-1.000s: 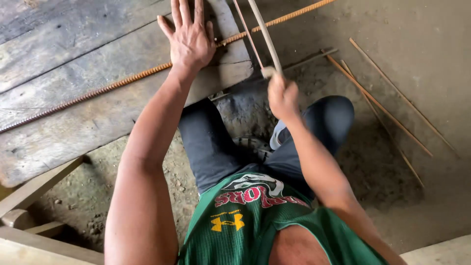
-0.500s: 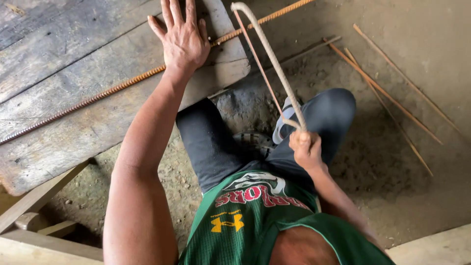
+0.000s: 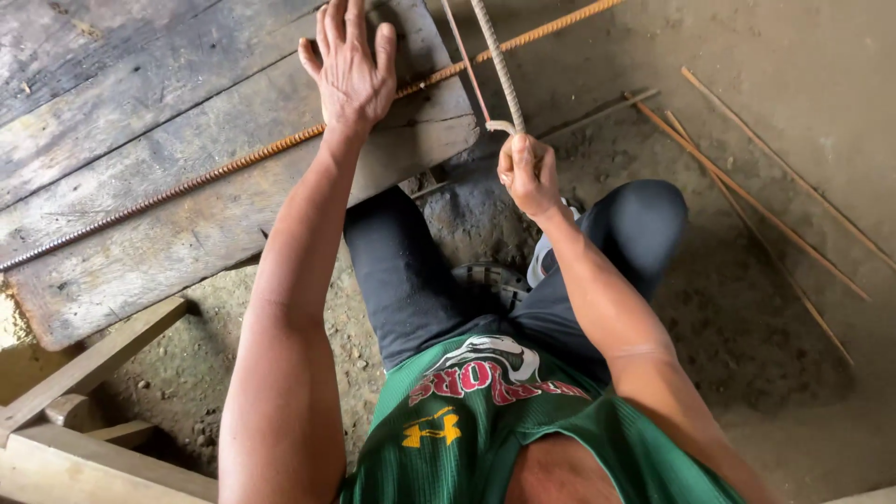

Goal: Sawing a metal rebar with a hacksaw on a wooden workbench

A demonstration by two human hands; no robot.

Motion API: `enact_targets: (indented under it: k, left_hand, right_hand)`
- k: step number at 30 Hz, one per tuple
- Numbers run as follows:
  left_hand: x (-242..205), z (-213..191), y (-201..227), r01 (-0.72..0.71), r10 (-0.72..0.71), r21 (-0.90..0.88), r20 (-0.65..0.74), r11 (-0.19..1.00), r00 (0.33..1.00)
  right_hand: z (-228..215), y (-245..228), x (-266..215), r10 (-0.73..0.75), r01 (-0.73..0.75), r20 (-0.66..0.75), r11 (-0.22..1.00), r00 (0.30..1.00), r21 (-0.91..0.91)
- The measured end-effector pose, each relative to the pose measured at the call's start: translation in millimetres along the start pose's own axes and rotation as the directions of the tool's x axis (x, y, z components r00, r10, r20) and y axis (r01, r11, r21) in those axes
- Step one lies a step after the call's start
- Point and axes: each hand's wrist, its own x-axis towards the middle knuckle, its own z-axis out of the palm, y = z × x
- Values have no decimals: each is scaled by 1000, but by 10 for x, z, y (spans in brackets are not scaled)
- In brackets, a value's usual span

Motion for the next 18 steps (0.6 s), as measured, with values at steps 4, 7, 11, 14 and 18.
enact_targets:
  k: [4, 7, 11, 14, 18]
  left_hand:
    - [33, -24, 121, 60, -64, 151, 26, 987, 998]
    - [38, -35, 149, -14, 11, 319, 12, 948, 1000]
    - [30, 116, 61, -27, 65, 268, -133, 963, 989]
    - [59, 229, -39, -59, 121, 261, -227, 963, 966]
    - [42, 267, -89, -56, 128, 258, -272, 965, 954]
  right_hand:
    - [-101, -146, 28, 110, -110, -4, 993, 994, 47]
    - [-141, 153, -20, 118, -111, -32, 978, 992, 174]
    - [-34, 57, -86, 132, -127, -10, 969, 991, 213]
    - [64, 69, -98, 90, -83, -27, 976, 996, 199]
    - [45, 117, -118, 94, -94, 1, 987, 996, 131]
